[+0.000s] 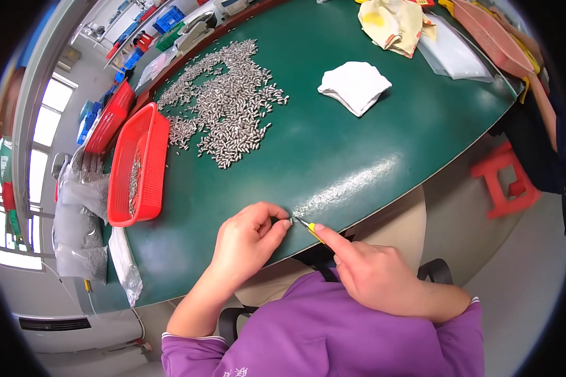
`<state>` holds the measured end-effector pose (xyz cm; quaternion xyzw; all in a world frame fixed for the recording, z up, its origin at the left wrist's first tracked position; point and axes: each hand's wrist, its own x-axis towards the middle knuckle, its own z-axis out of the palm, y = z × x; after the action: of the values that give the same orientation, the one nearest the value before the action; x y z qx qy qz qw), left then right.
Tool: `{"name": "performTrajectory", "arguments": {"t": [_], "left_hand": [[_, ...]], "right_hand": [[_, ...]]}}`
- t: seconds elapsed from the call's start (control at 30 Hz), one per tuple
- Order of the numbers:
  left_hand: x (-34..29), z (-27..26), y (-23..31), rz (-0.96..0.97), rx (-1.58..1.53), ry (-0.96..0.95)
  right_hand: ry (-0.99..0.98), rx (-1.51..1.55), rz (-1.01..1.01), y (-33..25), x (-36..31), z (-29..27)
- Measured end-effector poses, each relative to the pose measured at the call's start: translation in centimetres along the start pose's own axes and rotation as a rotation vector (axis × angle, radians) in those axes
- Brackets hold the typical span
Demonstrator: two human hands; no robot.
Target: Inspecting and sorting small metal components at an industrial workbench.
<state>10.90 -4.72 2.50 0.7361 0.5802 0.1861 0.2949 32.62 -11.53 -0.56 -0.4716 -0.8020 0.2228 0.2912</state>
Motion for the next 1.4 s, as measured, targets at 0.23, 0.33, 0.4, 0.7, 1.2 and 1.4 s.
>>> {"name": "performTrajectory", "arguments": {"t": [0.23, 0.33, 0.4, 0.7, 1.2, 1.4], "left_hand": [[0.0, 0.9, 1.2, -0.028, 0.088, 0.058], [0.1, 0.9, 0.8, 0.008, 0.082, 0.079], [0.0, 0.8, 0.4, -0.005, 0.016, 0.074], [-0.3, 0.9, 0.0, -0.048, 0.015, 0.088], [0.2, 0.6, -0.3, 0.012, 0.01, 0.06], [0.4, 0.4, -0.2, 0.035, 0.017, 0.052]], "right_hand": [[-0.014, -0.055, 0.029, -0.3, 0.1, -0.3], [-0.005, -0.057, 0.029, 0.0, 0.1, -0.2], [-0.002, -0.053, 0.019, 0.0, 0.1, -0.2], [-0.006, -0.085, -0.02, -0.2, 0.3, 0.1], [-0.097, -0.032, -0.007, -0.3, 0.8, 0.1], [-0.212, -0.098, -0.02, -0.6, 1.7, -1.4]]}}
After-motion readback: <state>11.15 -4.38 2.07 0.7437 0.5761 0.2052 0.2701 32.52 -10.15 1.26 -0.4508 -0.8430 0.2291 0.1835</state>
